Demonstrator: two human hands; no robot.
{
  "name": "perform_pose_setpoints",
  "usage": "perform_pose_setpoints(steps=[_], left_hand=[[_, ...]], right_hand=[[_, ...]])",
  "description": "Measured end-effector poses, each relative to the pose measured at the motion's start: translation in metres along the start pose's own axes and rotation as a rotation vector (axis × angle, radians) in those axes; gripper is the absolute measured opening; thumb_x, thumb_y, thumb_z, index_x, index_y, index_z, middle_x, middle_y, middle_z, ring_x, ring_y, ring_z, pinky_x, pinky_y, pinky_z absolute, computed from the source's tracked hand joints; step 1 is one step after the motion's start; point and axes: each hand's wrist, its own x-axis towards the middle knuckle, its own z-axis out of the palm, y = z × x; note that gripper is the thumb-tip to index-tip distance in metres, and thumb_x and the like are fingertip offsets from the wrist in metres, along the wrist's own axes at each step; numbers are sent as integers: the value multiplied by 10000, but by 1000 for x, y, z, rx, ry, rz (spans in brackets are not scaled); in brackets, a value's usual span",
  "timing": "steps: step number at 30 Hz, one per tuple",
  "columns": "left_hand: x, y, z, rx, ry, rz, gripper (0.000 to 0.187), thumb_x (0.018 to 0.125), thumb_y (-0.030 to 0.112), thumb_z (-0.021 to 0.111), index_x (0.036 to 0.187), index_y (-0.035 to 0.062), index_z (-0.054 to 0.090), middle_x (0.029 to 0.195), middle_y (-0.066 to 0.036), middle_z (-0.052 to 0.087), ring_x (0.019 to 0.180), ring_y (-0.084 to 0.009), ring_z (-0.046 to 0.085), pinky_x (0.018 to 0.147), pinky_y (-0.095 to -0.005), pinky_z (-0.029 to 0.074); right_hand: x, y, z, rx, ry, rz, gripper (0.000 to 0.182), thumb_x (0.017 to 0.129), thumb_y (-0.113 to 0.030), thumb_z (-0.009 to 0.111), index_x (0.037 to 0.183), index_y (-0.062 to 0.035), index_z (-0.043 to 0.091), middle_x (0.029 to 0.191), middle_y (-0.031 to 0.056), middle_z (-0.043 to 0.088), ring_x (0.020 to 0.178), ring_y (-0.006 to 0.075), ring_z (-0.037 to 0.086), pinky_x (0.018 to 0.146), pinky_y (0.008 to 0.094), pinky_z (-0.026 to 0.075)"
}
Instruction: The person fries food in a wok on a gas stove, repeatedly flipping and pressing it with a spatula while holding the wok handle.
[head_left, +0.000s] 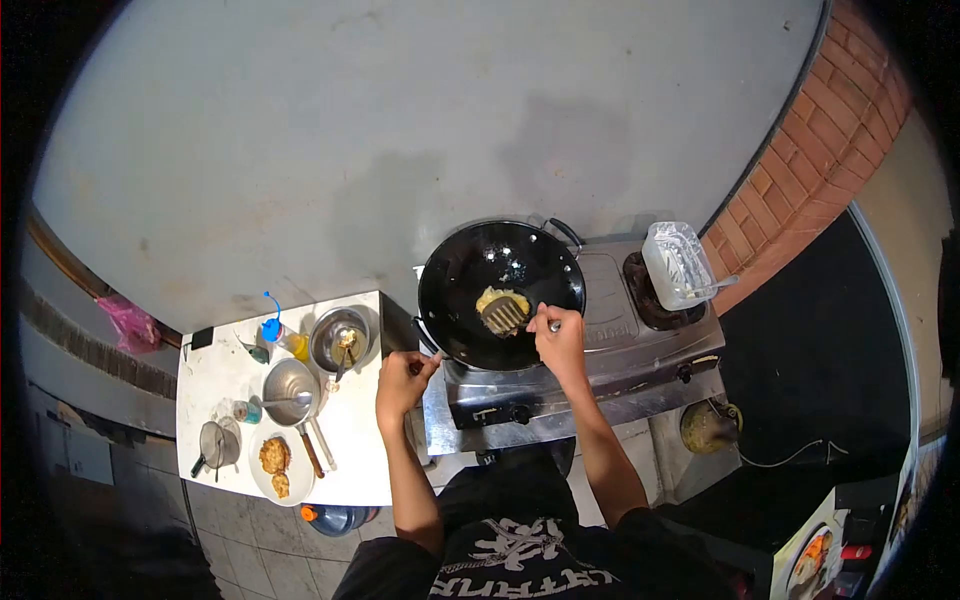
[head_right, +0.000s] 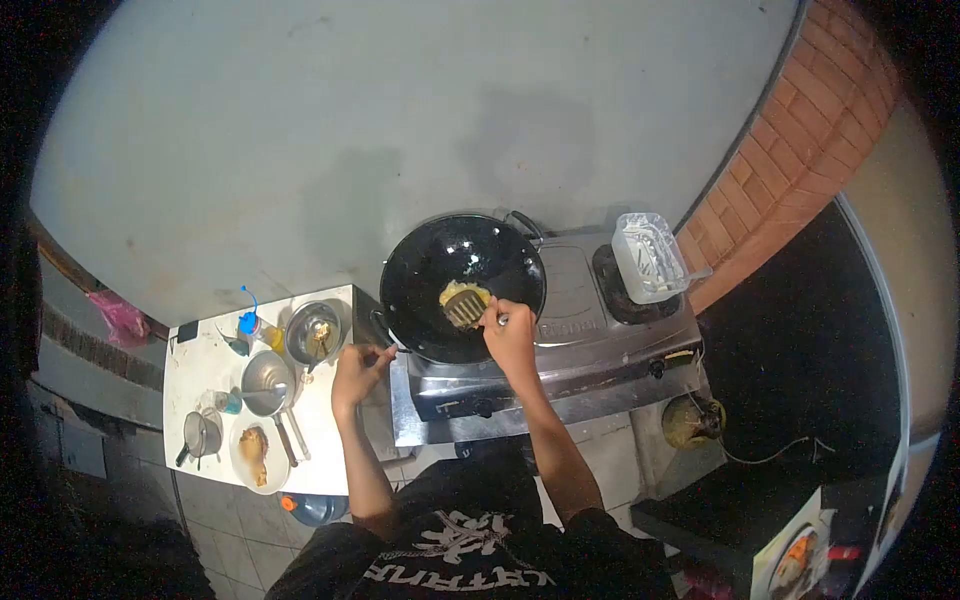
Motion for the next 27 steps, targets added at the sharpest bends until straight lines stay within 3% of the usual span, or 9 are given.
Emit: perform_pose_setpoints(steps=[5, 8, 21, 23, 24, 27], left_hand=[[8, -10, 3, -43, 22, 36, 287, 843, 235, 698, 765, -41, 685, 612, -101, 629, 565, -115, 542, 555, -290, 432], [6, -14, 7, -72, 106, 138, 314, 829, 246, 705, 745, -54, 666, 528, -123, 557, 466, -160, 502, 492, -313, 400], [12, -14, 0, -68, 87, -11, 304, 819, 240, 707, 717, -42, 658, 533, -131, 557, 462, -171, 491, 499, -323, 396], [16, -12, 0, -61, 84, -14, 304, 814, 241, 711, 712, -41, 658, 536, -134, 562, 461, -178, 492, 501, -326, 398], [16, -12, 0, -40, 96, -5, 304, 810, 245, 714, 712, -38, 660, 539, -135, 566, 463, -184, 498, 505, -329, 402], [17, -13, 5, -13, 87, -16, 304, 804, 252, 719, 712, -33, 663, 543, -135, 571, 469, -192, 513, 512, -332, 410]], right_hand=[[-3, 2, 1, 7, -15, 10, 278, 881, -117, 535, 700, 69, 635, 646, 194, 643, 631, 320, 661, 612, 391, 486], [-4, 5, -1, 16, 3, 112, 282, 883, -118, 539, 689, 63, 635, 642, 190, 644, 623, 318, 660, 606, 384, 483], [5, 5, -1, 17, -39, 93, 257, 874, -94, 549, 693, 65, 641, 625, 178, 639, 614, 301, 660, 610, 363, 490], [9, 13, 5, 40, -35, -80, 380, 943, -155, 517, 628, 44, 595, 510, 69, 557, 375, 100, 483, 368, 274, 362], [12, 12, 11, 20, 70, -276, 384, 946, -160, 521, 628, 41, 598, 483, 63, 535, 372, 100, 482, 376, 269, 358], [9, 10, 5, 42, -12, -115, 386, 947, -172, 530, 629, 35, 600, 460, 57, 513, 374, 95, 480, 381, 267, 350]])
